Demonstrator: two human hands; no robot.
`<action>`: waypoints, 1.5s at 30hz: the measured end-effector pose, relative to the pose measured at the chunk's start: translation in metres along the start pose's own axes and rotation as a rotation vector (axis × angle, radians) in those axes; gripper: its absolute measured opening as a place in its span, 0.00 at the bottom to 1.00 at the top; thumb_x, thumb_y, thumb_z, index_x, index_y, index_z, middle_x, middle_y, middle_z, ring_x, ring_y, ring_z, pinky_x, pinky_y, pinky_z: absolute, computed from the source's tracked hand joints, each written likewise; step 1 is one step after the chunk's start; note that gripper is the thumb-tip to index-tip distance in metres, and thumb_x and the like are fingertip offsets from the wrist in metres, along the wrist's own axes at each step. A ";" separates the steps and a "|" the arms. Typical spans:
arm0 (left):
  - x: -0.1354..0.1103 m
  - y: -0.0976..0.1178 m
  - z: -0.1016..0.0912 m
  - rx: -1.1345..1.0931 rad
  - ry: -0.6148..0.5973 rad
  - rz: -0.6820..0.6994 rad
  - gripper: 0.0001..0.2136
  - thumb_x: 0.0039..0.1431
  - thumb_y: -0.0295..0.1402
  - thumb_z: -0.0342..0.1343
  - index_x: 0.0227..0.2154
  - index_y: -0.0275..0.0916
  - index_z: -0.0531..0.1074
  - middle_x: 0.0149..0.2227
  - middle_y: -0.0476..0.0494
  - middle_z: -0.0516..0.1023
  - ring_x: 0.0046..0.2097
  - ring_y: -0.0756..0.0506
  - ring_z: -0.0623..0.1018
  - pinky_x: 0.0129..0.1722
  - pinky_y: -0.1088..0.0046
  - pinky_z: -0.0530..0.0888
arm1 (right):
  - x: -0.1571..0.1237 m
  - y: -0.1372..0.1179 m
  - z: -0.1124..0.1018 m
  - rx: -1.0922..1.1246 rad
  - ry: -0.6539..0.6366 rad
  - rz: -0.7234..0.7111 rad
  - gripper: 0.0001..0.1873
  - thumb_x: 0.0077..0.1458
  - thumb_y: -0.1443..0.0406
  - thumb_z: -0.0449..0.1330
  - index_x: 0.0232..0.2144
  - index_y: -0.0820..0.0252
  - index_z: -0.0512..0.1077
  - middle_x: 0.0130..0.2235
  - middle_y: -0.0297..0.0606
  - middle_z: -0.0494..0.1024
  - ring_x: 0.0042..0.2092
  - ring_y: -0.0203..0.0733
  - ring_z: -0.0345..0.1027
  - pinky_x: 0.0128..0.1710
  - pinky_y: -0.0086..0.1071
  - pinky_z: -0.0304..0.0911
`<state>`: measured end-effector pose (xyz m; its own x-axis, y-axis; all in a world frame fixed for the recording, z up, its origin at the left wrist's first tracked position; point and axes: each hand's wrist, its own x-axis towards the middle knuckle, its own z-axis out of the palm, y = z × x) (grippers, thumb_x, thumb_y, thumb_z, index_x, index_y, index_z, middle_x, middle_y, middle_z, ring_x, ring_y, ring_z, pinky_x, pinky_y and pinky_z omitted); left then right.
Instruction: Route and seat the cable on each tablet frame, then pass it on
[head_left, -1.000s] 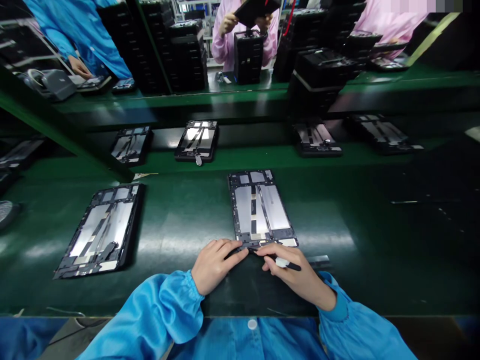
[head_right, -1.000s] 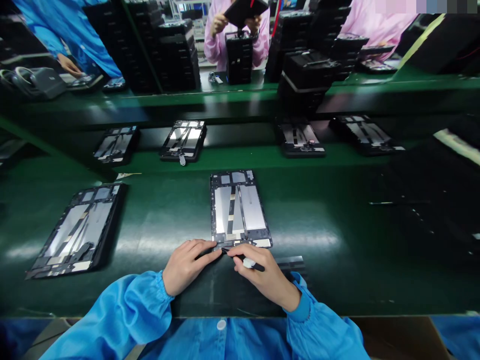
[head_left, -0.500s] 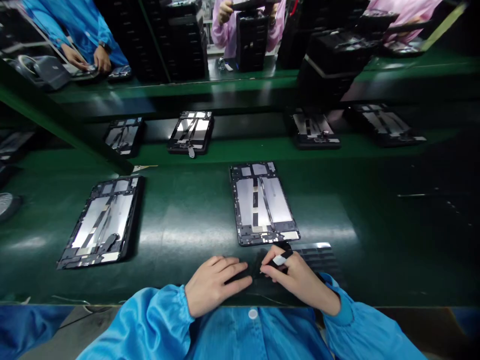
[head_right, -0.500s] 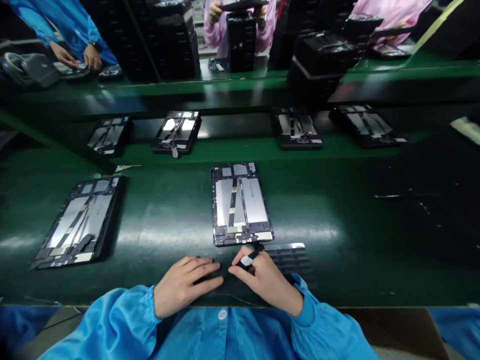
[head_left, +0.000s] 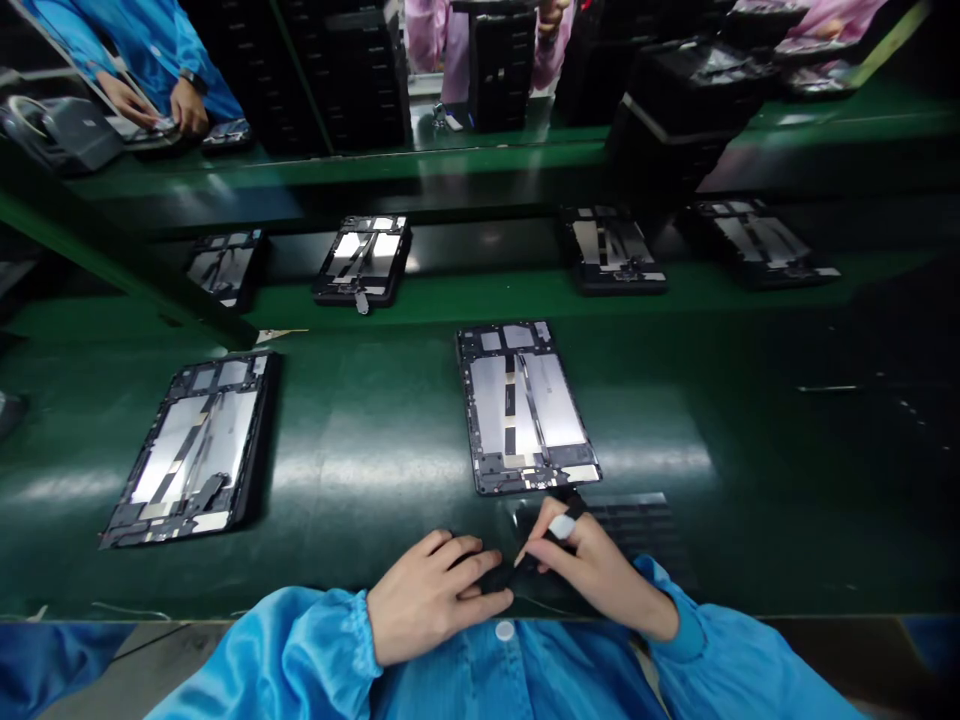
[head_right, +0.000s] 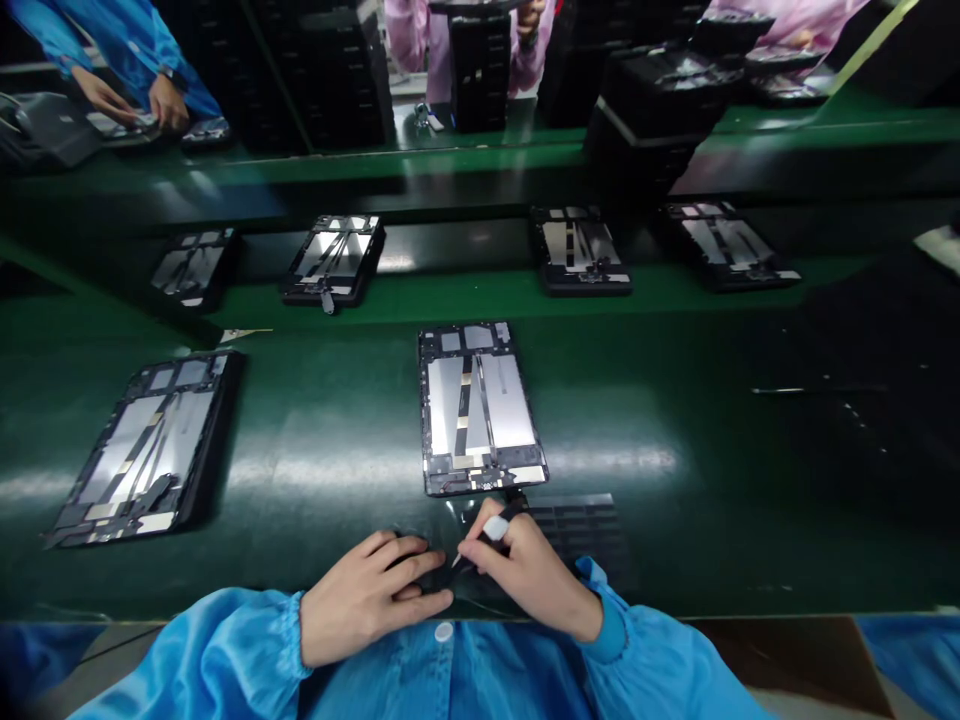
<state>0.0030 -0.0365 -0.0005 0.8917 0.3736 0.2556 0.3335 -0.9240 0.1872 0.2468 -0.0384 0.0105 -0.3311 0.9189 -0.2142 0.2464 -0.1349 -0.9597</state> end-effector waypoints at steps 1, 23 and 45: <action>0.001 0.000 -0.002 -0.020 0.002 -0.013 0.15 0.65 0.27 0.54 0.52 0.49 0.71 0.53 0.45 0.73 0.51 0.42 0.71 0.43 0.67 0.68 | 0.004 -0.003 -0.007 0.065 0.022 0.011 0.12 0.61 0.58 0.57 0.28 0.58 0.69 0.29 0.35 0.75 0.30 0.39 0.72 0.31 0.31 0.69; 0.028 -0.046 0.006 -0.013 0.294 -0.226 0.08 0.67 0.28 0.52 0.46 0.37 0.73 0.43 0.44 0.79 0.41 0.46 0.75 0.39 0.70 0.72 | 0.082 -0.026 -0.034 0.049 -0.052 0.181 0.14 0.54 0.55 0.61 0.29 0.57 0.65 0.20 0.31 0.76 0.25 0.41 0.77 0.21 0.29 0.70; 0.028 -0.044 -0.004 0.163 0.135 -0.175 0.15 0.71 0.25 0.41 0.52 0.40 0.70 0.46 0.42 0.76 0.43 0.46 0.73 0.38 0.69 0.70 | 0.062 -0.018 -0.048 -0.071 0.118 0.041 0.12 0.60 0.57 0.59 0.29 0.57 0.68 0.26 0.33 0.75 0.28 0.41 0.74 0.23 0.29 0.68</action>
<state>0.0119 0.0150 0.0021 0.7709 0.5262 0.3590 0.5335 -0.8413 0.0875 0.2652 0.0390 0.0233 -0.2107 0.9511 -0.2260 0.3226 -0.1506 -0.9345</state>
